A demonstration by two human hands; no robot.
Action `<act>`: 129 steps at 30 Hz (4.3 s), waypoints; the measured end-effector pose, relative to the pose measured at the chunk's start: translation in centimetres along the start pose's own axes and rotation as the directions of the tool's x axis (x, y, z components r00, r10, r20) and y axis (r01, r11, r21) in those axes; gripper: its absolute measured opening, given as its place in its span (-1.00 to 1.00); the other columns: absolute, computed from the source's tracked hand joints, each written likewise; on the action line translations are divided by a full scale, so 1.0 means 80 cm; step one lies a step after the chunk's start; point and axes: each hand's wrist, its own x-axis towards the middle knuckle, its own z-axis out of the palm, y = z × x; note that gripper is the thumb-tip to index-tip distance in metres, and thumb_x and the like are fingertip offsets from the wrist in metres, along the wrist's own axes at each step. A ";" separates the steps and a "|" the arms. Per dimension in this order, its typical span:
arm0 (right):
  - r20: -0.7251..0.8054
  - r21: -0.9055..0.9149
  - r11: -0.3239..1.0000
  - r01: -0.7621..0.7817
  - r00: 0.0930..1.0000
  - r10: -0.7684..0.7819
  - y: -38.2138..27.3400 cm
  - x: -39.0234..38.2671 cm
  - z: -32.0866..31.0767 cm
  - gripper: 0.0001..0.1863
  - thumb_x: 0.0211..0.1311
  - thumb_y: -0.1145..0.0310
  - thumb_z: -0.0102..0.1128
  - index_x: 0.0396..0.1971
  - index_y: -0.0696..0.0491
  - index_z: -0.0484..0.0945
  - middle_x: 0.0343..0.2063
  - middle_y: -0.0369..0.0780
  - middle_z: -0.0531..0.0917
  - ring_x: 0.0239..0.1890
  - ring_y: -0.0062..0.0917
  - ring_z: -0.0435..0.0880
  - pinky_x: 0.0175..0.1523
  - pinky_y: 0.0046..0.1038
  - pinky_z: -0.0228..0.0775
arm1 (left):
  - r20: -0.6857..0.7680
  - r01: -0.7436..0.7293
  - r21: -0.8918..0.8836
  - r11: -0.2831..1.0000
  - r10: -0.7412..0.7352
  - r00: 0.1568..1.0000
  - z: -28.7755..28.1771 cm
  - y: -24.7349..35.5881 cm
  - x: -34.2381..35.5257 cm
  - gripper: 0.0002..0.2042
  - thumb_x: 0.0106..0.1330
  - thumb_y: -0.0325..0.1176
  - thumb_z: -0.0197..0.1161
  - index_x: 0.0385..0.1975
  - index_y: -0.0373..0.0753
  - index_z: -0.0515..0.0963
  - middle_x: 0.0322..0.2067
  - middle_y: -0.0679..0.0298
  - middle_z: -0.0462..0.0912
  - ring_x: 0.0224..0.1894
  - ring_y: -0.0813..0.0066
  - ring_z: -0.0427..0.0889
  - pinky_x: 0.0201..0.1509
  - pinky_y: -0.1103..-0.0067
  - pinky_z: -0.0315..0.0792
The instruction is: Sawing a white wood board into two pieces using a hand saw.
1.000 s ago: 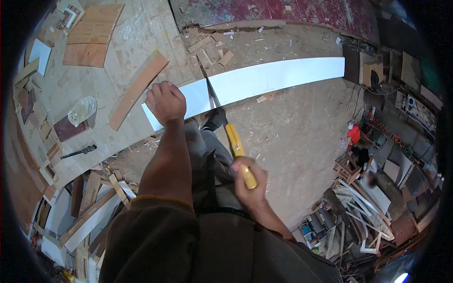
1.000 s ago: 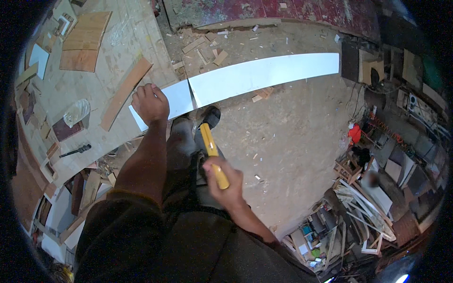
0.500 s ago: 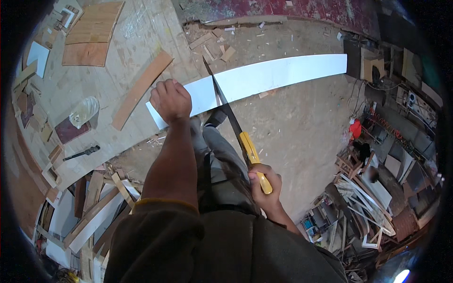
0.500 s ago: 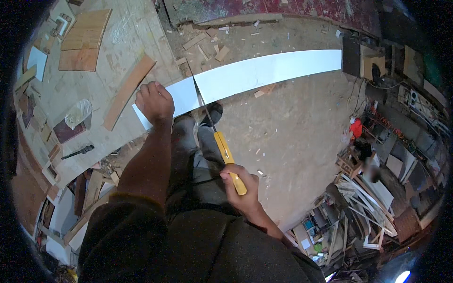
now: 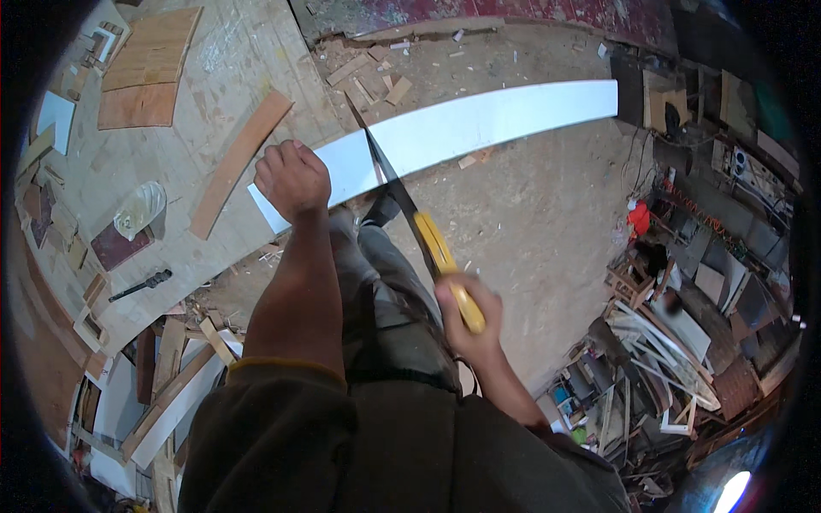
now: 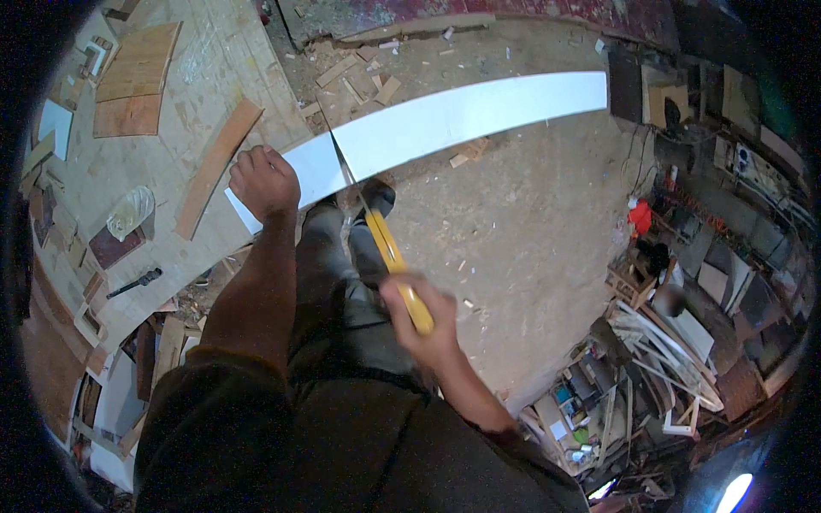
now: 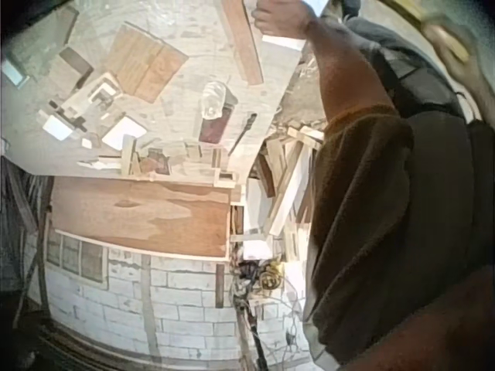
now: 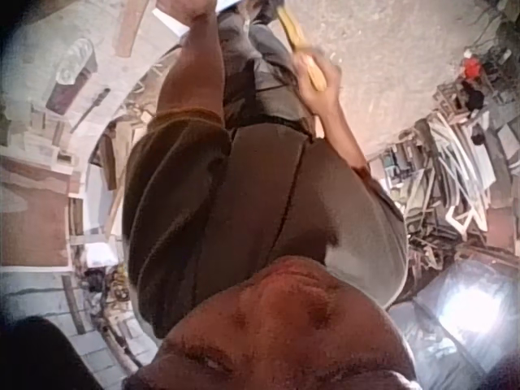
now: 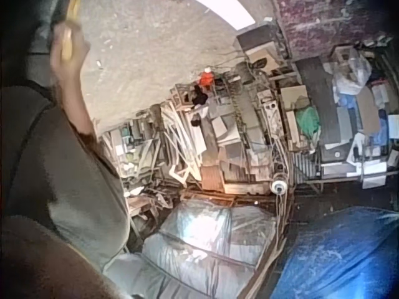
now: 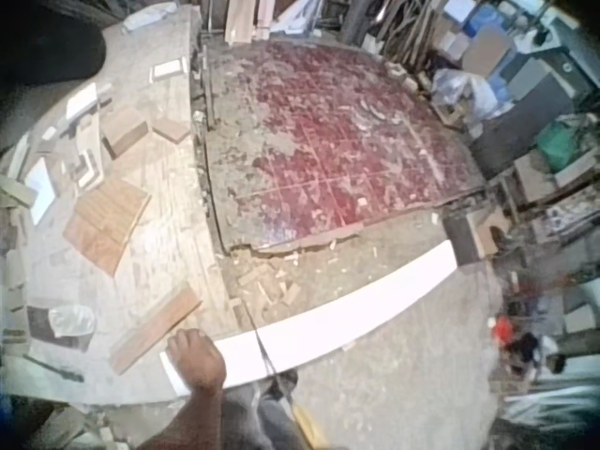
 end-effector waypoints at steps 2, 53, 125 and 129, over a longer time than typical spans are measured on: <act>0.019 0.028 1.000 -0.009 1.000 0.008 0.004 0.010 0.003 -0.93 0.31 0.53 0.29 -0.24 0.10 0.60 -0.44 -0.27 0.71 -0.46 -0.66 0.65 -0.30 -0.62 0.46 | -0.010 -0.003 -0.007 1.000 0.003 1.000 0.003 0.003 -0.003 -0.84 0.38 -0.27 0.09 -0.34 -0.17 0.55 -0.28 0.18 0.50 -0.14 0.10 0.47 0.00 0.21 0.33; 0.137 0.001 1.000 -0.029 0.990 0.029 0.019 0.021 -0.012 -0.89 0.28 0.57 0.28 -0.22 0.10 0.61 -0.40 -0.23 0.74 -0.39 -0.58 0.75 -0.27 -0.59 0.51 | -0.069 -0.047 0.019 0.999 0.048 0.996 0.013 0.003 0.009 -0.88 0.33 -0.29 0.13 -0.36 -0.16 0.55 -0.29 0.21 0.51 -0.16 0.11 0.49 -0.05 0.21 0.34; 0.197 0.136 0.991 -0.010 0.980 -0.017 0.030 -0.066 -0.027 -0.71 0.27 0.57 0.27 -0.01 0.17 0.54 -0.28 -0.08 0.73 -0.21 -0.31 0.79 -0.07 -0.38 0.62 | -0.056 -0.036 0.062 0.997 0.039 0.998 0.009 0.000 -0.004 -0.75 0.42 -0.21 0.02 -0.31 -0.20 0.60 -0.21 0.15 0.58 -0.11 0.04 0.51 -0.01 0.16 0.33; 0.211 0.161 0.987 -0.011 0.977 -0.023 0.016 -0.018 -0.067 -0.70 0.25 0.52 0.32 -0.03 0.08 0.54 -0.26 -0.11 0.74 -0.22 -0.26 0.79 -0.11 -0.38 0.61 | -0.050 -0.041 0.055 0.998 0.043 0.998 0.005 0.003 -0.005 -0.71 0.44 -0.20 -0.03 -0.28 -0.25 0.58 -0.22 0.07 0.58 -0.13 -0.03 0.51 -0.02 0.13 0.33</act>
